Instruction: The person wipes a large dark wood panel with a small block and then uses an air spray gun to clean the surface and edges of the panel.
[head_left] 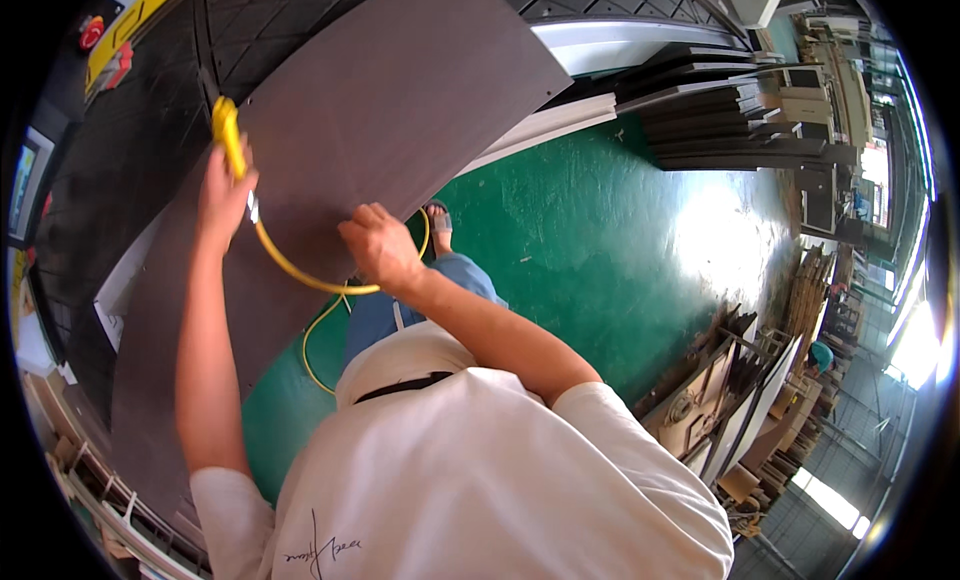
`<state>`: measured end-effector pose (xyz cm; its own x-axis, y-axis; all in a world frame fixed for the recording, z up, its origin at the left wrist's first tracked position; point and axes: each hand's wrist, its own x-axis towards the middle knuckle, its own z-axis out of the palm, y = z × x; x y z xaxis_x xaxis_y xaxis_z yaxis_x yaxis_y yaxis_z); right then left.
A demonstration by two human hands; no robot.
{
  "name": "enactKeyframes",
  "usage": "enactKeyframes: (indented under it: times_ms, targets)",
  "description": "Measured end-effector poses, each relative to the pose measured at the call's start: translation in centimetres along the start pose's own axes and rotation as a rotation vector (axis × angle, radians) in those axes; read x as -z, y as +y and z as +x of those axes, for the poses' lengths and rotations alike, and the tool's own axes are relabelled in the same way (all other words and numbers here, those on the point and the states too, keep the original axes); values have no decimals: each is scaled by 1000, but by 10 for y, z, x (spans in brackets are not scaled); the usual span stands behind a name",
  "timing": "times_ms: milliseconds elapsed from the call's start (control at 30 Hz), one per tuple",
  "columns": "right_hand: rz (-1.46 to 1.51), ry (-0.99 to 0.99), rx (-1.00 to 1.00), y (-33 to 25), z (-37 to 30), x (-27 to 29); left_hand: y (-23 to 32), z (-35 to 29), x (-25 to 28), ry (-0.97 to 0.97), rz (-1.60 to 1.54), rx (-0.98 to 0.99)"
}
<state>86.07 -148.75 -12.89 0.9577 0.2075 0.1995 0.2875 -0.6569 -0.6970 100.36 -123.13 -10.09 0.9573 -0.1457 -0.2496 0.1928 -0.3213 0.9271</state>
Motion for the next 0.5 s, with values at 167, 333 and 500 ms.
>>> enactKeyframes:
  times_ms: [167,333,500]
  targets:
    - [-72,9,164,36,6,3,-32,-168,40,239,281,327]
    - [-601,230,-39,237,68,127,-91,-346,48,634,828,5]
    - [-633,291,-615,398,70,313,15,-395,-12,650,221,738]
